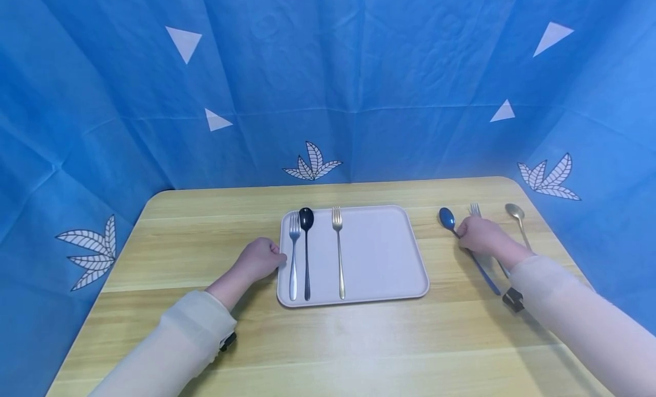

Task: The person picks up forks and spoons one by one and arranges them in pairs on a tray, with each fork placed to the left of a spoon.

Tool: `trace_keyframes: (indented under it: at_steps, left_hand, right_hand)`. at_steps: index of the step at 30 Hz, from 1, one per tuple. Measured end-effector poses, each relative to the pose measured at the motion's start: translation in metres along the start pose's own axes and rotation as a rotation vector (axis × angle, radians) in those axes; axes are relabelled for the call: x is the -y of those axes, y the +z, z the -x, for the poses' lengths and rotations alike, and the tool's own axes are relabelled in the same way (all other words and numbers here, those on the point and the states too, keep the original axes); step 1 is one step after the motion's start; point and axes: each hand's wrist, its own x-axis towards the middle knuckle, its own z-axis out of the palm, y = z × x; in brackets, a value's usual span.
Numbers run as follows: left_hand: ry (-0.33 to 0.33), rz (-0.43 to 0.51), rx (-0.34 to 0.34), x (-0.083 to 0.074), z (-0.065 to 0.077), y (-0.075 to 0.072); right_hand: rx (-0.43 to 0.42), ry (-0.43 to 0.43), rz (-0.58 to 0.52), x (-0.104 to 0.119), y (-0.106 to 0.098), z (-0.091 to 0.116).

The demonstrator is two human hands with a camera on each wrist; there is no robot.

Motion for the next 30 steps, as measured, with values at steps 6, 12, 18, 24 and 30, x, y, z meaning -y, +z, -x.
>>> trace_keyframes:
  at_steps: [6,12,18,24,30]
  left_hand:
    - [-0.016,-0.003,0.001,-0.001,0.000,0.000]
    - [-0.013,0.001,-0.001,-0.002,0.002,-0.001]
    - [-0.004,0.002,-0.002,-0.002,0.002,-0.001]
    - [-0.002,0.001,-0.001,0.000,0.001,-0.001]
    - [-0.008,0.006,0.002,0.000,0.001,0.000]
  right_hand:
    - [0.010,0.023,-0.044,0.003,0.001,0.004]
    - [0.011,0.042,-0.097,0.005,0.005,0.006]
    - [-0.009,0.042,-0.119,0.008,0.008,0.007]
    - [-0.012,0.048,-0.153,0.009,0.012,0.007]
    - [-0.024,0.051,-0.160,0.011,0.014,0.007]
